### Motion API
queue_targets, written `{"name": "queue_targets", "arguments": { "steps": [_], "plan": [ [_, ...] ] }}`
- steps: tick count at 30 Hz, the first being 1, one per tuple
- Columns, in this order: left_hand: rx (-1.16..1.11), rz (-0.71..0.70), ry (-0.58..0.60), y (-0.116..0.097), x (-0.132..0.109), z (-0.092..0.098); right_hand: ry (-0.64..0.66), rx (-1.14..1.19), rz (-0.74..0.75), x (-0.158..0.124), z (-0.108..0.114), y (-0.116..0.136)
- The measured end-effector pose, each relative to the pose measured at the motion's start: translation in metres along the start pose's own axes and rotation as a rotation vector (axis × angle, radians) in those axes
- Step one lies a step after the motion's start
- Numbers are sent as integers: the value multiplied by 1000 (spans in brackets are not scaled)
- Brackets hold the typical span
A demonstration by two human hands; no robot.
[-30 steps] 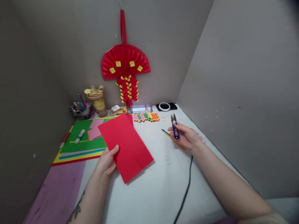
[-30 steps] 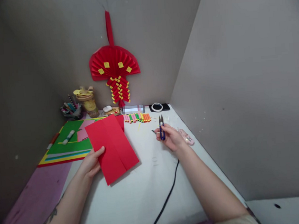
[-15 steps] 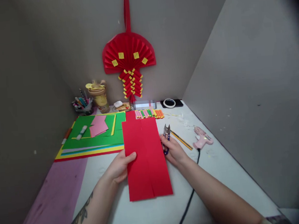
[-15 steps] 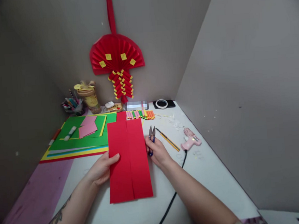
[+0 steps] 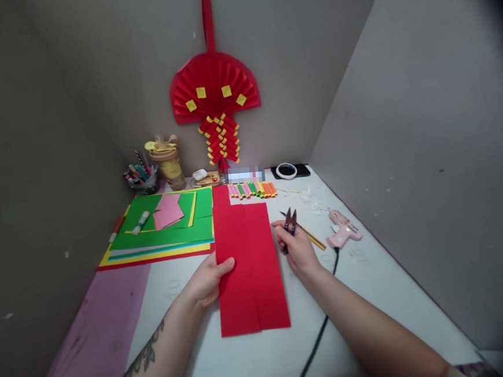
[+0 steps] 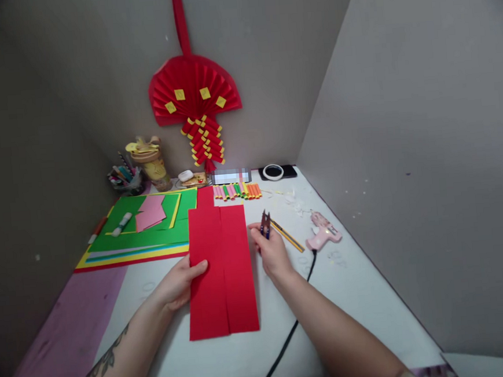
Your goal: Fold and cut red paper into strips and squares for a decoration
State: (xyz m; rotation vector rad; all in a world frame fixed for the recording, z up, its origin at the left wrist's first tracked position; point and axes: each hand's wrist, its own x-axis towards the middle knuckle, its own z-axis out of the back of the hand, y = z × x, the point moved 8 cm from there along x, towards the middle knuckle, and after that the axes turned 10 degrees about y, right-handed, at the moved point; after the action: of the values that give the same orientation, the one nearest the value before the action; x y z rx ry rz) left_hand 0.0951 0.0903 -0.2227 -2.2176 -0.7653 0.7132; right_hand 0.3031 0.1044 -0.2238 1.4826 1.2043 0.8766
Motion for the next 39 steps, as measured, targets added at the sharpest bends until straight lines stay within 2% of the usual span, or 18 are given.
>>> {"name": "queue_targets", "arguments": {
  "steps": [2, 4, 6, 8, 10, 12, 14, 18, 21, 24, 29, 34, 37, 39],
  "plan": [
    [7, 33, 39, 3, -1, -6, -24, -144, 104, 4, 12, 24],
    [12, 79, 99, 7, -4, -16, 40, -396, 222, 8, 11, 58],
    [23, 122, 164, 11, -7, -27, 187, -699, 367, 11, -8, 91],
    [40, 145, 216, 13, -10, -35, 393, -933, 445, 13, -37, 109],
    [59, 149, 250, 14, -12, -40, 599, -1066, 372, 20, -62, 106],
    [80, 135, 270, 14, -13, -41, 770, -1109, 193, 27, -77, 92],
    [116, 104, 270, 12, -12, -40, 859, -1111, 50, 33, -83, 79],
    [262, 31, 250, 7, -9, -36, 778, -1142, 0, 52, -74, 83],
    [421, -116, 177, -6, -8, -32, 691, -1118, -54, 65, -63, 91],
    [597, -256, 118, -19, -10, -29, 685, -1073, -93, 74, -62, 95],
    [738, -155, 198, -8, -7, -28, 690, -1016, -93, 88, -66, 92],
    [611, -104, 122, -3, -2, -20, 701, -1051, -5, 100, -79, 92],
    [582, -127, 70, -11, -3, -15, 648, -1075, 168, 103, -88, 108],
    [593, -151, 23, -20, -4, -9, 533, -975, 315, 99, -86, 125]
  ]
}}
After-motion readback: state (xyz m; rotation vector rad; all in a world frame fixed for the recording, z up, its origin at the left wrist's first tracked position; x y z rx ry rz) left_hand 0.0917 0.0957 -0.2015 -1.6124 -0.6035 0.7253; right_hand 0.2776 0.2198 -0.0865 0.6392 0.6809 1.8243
